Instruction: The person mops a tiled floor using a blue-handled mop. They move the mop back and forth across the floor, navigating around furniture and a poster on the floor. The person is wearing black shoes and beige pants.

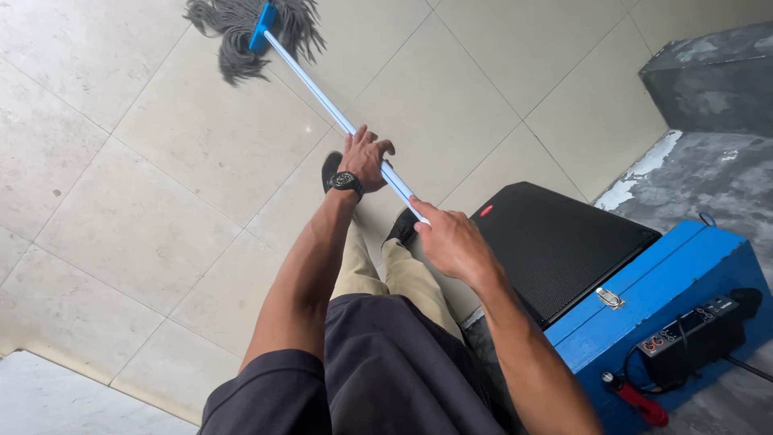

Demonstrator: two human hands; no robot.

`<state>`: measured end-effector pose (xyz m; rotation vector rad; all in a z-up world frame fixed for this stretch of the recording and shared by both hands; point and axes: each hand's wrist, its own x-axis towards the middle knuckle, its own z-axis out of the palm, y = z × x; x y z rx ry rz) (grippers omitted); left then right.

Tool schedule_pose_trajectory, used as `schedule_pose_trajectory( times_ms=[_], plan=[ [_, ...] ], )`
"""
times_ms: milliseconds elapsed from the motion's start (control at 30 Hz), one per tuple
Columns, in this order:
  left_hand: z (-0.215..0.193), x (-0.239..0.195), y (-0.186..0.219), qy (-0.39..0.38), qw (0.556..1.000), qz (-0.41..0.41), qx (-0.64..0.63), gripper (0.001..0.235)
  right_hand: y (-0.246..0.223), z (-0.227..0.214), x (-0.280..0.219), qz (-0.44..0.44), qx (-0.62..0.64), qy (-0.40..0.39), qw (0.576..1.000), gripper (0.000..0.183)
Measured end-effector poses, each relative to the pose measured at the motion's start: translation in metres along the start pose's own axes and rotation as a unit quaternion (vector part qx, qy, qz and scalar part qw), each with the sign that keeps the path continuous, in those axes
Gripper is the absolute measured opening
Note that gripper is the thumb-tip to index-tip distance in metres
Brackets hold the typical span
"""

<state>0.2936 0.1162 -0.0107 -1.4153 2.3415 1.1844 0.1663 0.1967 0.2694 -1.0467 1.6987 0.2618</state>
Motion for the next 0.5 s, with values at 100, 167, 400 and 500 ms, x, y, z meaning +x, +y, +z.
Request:
schedule_pose_trajectory(
  times_ms=[100, 167, 400, 500],
  plan=[
    [0.039, 0.005, 0.039, -0.006, 1.0, 0.024, -0.017, 0.035, 0.038, -0.009, -0.024, 0.034, -0.02, 0.02, 0.999, 0.05],
    [0.056, 0.012, 0.091, 0.008, 0.998, 0.051, -0.034, 0.039, 0.062, -0.028, -0.052, 0.061, -0.034, 0.055, 0.996, 0.049],
    [0.104, -0.028, 0.284, -0.145, 0.969, 0.179, -0.086, 0.07, 0.134, -0.052, -0.16, 0.339, -0.055, 0.06, 0.937, 0.052],
    [0.151, -0.054, 0.319, -0.202, 0.944, 0.242, -0.102, 0.052, 0.16, -0.03, -0.185, 0.389, -0.01, 0.039, 0.92, 0.058]
  ],
)
